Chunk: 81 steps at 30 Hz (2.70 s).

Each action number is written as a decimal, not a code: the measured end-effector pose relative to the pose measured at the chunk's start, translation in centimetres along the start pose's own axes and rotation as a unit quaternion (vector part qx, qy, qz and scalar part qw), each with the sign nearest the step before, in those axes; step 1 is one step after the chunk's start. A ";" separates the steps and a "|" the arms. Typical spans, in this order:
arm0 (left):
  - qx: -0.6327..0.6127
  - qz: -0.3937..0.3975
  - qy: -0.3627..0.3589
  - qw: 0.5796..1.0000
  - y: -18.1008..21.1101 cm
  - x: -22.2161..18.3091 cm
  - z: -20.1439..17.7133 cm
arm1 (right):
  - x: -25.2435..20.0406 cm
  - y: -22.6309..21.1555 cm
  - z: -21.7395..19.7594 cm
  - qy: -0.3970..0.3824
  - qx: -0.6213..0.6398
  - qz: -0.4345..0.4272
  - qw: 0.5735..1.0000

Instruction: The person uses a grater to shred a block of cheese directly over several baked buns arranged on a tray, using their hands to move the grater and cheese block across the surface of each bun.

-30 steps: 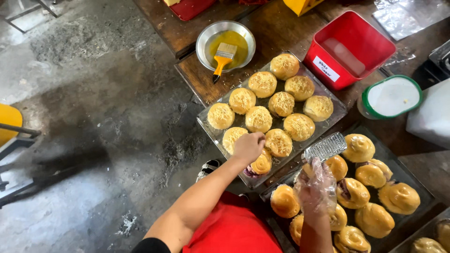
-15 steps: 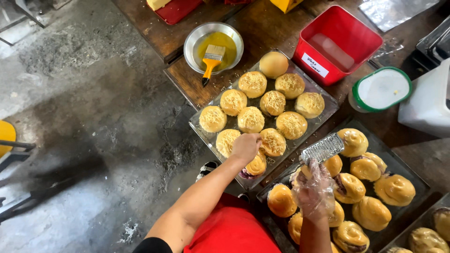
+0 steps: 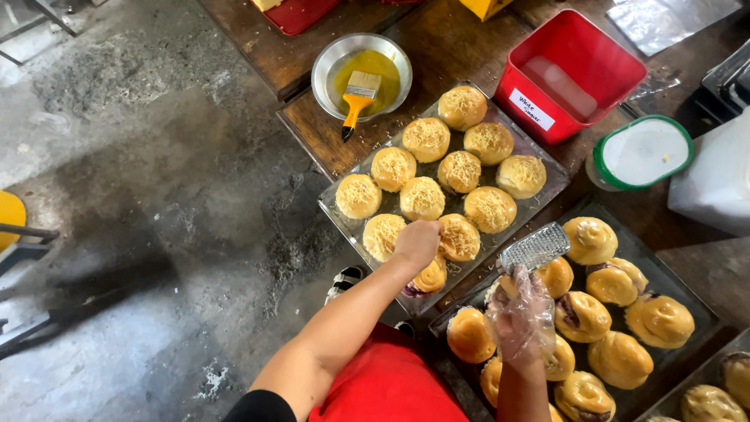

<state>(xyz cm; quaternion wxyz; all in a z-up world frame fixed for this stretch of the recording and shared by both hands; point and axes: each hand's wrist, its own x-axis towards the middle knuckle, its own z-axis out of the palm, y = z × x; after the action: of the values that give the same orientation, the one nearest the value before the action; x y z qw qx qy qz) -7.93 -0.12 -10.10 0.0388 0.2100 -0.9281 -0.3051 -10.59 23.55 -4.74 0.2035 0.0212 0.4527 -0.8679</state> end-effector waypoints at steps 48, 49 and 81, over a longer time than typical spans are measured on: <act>-0.228 -0.071 0.036 0.970 0.3 -14.5 -7.1 | 2.2 5.8 -0.1 -0.081 -0.148 -0.149 0.974; -0.231 -0.078 0.036 0.969 0.8 -14.7 -7.5 | 1.3 5.7 1.3 -0.071 -0.214 -0.148 0.963; -0.256 -0.011 0.121 0.959 3.1 -20.2 -7.6 | -2.1 3.7 8.1 -0.089 -0.450 -0.189 0.868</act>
<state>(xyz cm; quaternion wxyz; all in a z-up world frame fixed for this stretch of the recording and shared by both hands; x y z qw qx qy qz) 10.83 6.35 -1.02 0.1997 0.2387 -0.8051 -0.5049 -6.08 15.92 -2.37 0.0622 -0.2363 0.7697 -0.5898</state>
